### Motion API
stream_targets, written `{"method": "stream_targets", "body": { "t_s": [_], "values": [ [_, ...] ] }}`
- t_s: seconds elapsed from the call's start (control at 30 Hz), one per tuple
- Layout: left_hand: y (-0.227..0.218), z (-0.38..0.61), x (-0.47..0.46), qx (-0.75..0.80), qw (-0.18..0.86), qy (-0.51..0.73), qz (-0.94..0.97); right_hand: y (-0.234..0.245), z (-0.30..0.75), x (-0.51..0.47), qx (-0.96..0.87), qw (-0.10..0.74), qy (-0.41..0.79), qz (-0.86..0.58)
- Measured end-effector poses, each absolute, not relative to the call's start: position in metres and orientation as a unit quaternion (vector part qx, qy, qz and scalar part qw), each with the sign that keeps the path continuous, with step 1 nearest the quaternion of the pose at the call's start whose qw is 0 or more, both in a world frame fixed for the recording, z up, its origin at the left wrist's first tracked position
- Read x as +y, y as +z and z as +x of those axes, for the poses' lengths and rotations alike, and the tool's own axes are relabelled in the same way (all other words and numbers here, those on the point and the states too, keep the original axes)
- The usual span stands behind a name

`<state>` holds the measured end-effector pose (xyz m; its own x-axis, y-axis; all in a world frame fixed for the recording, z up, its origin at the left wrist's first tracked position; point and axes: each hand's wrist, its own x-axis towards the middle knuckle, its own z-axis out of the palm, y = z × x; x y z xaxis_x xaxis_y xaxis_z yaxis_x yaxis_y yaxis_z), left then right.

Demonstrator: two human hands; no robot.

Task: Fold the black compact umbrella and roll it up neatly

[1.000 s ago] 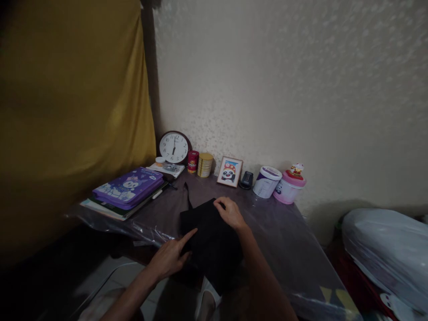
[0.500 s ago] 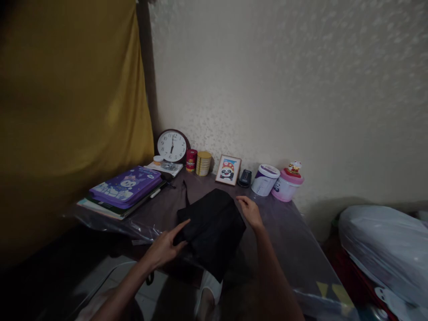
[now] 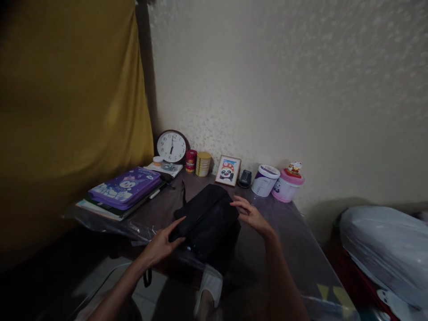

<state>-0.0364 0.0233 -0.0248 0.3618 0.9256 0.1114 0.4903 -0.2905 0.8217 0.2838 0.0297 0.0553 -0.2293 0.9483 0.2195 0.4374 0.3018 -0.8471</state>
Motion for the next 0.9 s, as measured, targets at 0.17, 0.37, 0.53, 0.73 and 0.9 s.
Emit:
{"method": "stream_targets", "body": {
  "t_s": [0.17,0.37,0.53,0.73,0.9],
  "values": [
    [-0.027,-0.035,0.023,0.481,0.359,0.302,0.741,0.051,0.285,0.035,-0.724,0.395,0.279,-0.493],
    [-0.03,-0.034,0.023,0.473,0.366,0.291,0.747,0.06,0.272,0.035,-0.711,0.453,0.259,-0.472],
    [-0.034,-0.033,0.022,0.457,0.36,0.282,0.762,0.068,0.253,0.036,-0.686,0.498,0.275,-0.453],
    [-0.041,-0.029,0.019,0.473,0.313,0.248,0.785,0.059,0.237,0.048,-0.633,0.509,0.304,-0.497],
    [-0.041,-0.027,0.015,0.471,0.306,0.237,0.793,0.046,0.23,0.061,-0.609,0.498,0.274,-0.553]
  ]
}}
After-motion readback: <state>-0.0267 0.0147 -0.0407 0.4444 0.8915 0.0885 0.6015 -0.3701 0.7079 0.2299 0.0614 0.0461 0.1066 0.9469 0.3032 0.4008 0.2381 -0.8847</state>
